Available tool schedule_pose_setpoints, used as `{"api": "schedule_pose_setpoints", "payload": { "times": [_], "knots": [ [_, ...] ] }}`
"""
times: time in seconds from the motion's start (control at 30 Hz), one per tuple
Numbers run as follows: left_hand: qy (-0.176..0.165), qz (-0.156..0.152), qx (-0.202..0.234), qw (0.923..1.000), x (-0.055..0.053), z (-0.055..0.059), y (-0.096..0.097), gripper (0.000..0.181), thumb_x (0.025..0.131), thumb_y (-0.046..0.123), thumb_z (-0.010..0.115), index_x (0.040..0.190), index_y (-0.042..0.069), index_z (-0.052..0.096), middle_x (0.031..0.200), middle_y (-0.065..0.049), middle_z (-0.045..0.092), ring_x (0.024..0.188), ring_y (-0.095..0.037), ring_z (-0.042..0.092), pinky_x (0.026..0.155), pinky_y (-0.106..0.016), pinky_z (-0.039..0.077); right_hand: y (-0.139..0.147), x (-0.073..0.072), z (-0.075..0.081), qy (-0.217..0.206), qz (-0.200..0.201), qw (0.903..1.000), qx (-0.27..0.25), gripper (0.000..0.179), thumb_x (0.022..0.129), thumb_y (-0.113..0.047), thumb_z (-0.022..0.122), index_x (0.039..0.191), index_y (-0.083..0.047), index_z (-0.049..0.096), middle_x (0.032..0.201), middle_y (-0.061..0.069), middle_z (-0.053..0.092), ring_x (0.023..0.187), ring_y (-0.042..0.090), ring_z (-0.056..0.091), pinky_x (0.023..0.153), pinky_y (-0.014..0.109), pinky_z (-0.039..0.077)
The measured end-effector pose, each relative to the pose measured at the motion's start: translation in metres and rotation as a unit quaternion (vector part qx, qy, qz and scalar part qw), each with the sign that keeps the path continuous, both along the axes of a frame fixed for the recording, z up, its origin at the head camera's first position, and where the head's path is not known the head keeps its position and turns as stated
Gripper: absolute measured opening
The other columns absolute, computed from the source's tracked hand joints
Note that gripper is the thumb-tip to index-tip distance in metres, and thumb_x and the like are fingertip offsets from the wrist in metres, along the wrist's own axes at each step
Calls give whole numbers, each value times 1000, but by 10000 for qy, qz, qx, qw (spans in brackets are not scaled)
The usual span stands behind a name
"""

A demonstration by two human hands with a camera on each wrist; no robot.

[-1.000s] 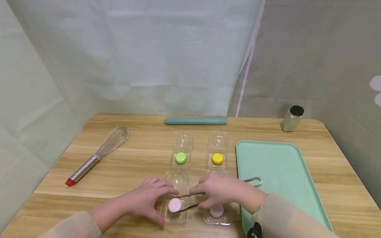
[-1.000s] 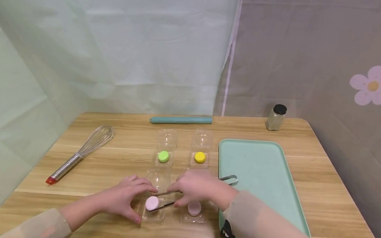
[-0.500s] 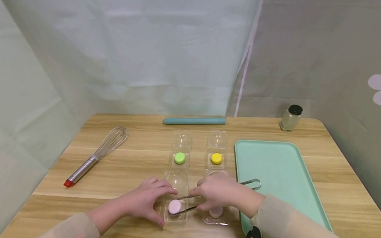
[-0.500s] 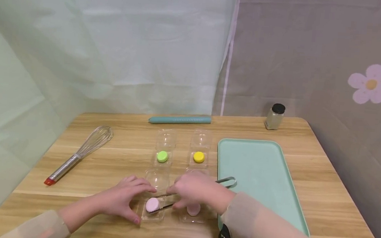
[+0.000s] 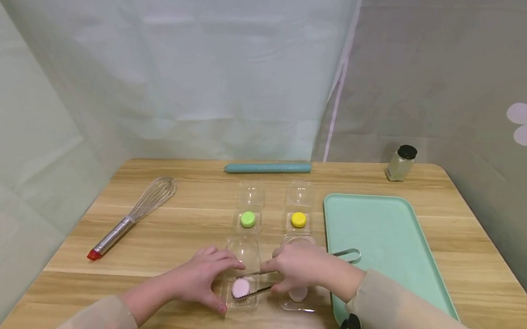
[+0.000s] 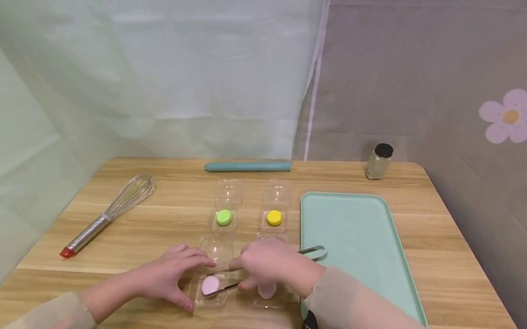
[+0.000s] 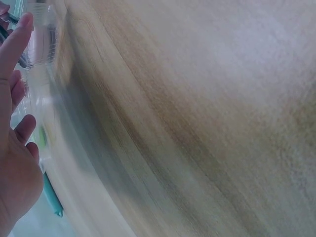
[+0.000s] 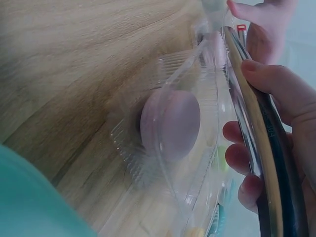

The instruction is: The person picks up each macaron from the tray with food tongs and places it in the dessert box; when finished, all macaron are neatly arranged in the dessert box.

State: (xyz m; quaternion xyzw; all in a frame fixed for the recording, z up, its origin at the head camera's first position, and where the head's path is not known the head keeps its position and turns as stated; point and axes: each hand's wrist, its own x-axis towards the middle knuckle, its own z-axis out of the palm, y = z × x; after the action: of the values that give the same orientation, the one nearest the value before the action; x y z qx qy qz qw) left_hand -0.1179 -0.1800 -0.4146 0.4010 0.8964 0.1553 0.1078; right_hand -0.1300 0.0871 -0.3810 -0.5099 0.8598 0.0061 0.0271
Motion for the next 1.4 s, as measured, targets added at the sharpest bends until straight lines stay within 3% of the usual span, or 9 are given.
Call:
{"api": "schedule_pose_setpoints", "payload": {
  "times": [0.3,0.67,1.07,1.23,1.4],
  "knots": [
    [-27,22,-17,10000,0,1,0,82,57,52,81,129,24,52,126,13,49,98,-9,36,88,-35,32,9,-1,1,-358,-87,9988,-321,41,78,-46,70,115,-30,66,77,-12,60,65,-1,49,53,17,37],
    [-82,47,5,10000,1,0,-1,81,58,53,80,129,25,51,126,13,49,98,-9,36,88,-35,32,29,-7,-7,-313,312,9941,-991,38,80,-41,69,114,-23,67,82,-10,60,71,1,50,62,17,42],
    [-159,44,28,9999,2,2,0,82,58,50,81,129,24,51,127,12,48,98,-9,35,88,-34,32,56,-6,-13,-141,-64,9923,-1225,46,80,-41,68,121,-21,64,114,4,64,98,16,62,76,30,51],
    [-109,54,50,9999,2,1,-1,81,58,50,82,129,25,51,127,13,48,98,-8,35,87,-34,32,65,-7,-15,112,-150,9903,-1377,46,79,-41,70,119,-20,65,108,3,66,88,13,63,69,28,52],
    [-91,79,21,9999,2,0,-1,82,58,51,81,130,25,51,128,13,48,99,-8,36,89,-35,32,74,-8,-16,187,-380,9897,-1365,43,80,-40,68,118,-20,66,100,0,65,68,4,55,59,24,48]
  ]
}}
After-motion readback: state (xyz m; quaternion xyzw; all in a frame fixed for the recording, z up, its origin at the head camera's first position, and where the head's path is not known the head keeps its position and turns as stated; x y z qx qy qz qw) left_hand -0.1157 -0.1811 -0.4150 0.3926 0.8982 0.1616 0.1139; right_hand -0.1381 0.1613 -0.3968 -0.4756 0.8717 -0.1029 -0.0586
